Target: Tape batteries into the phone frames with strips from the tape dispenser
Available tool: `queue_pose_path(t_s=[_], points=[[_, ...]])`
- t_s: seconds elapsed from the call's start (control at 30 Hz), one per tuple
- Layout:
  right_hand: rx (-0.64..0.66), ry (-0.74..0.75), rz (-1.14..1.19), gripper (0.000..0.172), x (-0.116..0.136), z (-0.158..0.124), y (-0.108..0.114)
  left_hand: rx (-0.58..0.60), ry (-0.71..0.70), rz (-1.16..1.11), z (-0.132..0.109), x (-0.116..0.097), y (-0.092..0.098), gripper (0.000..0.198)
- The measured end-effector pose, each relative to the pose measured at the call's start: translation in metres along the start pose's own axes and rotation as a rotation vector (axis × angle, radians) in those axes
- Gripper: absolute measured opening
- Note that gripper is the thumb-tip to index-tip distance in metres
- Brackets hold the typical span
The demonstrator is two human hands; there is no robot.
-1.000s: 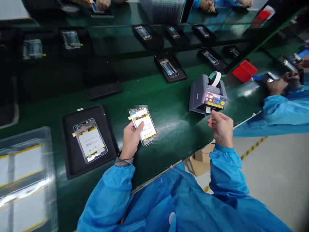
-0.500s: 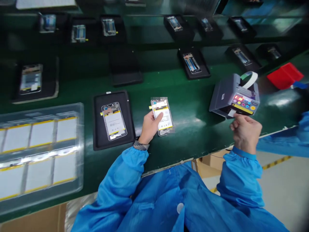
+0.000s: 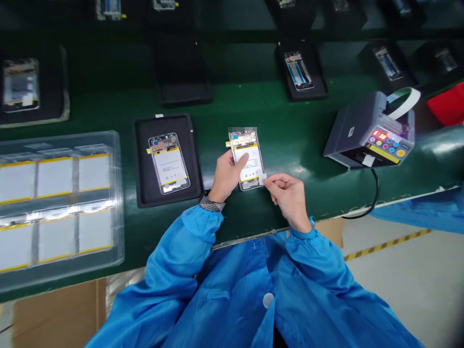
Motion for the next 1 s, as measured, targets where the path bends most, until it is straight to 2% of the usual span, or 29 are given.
queue_pose_path(t_s=[0.1,0.67,0.83,0.93,1.0], points=[[0.012,0.010,0.000,0.033,0.001,0.008,-0.009,0.000,-0.007,0.002,0.000,0.000,0.000,0.054],[0.015,0.020,-0.119,0.032,-0.002,0.013,-0.011,-0.028,-0.003,-0.027,-0.001,-0.001,0.000,0.054],[-0.025,0.094,-0.199,0.031,-0.006,0.014,-0.009,-0.018,-0.020,-0.040,-0.001,-0.003,0.000,0.054],[-0.069,0.159,-0.213,0.042,-0.003,0.016,-0.003,0.004,-0.014,-0.054,-0.001,-0.003,0.000,0.055],[-0.024,0.130,-0.158,0.052,-0.001,0.019,-0.001,0.015,-0.012,-0.069,-0.001,-0.004,0.000,0.057]])
Point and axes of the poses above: each hand's wrist, its own z-axis towards the middle knuckle, its own y-axis out of the back of the hand, x = y × z, the point moved 4 cm from there along z, towards the middle knuckle, and after that the axes turned 11 degrees about x, right-handed, at the moved point
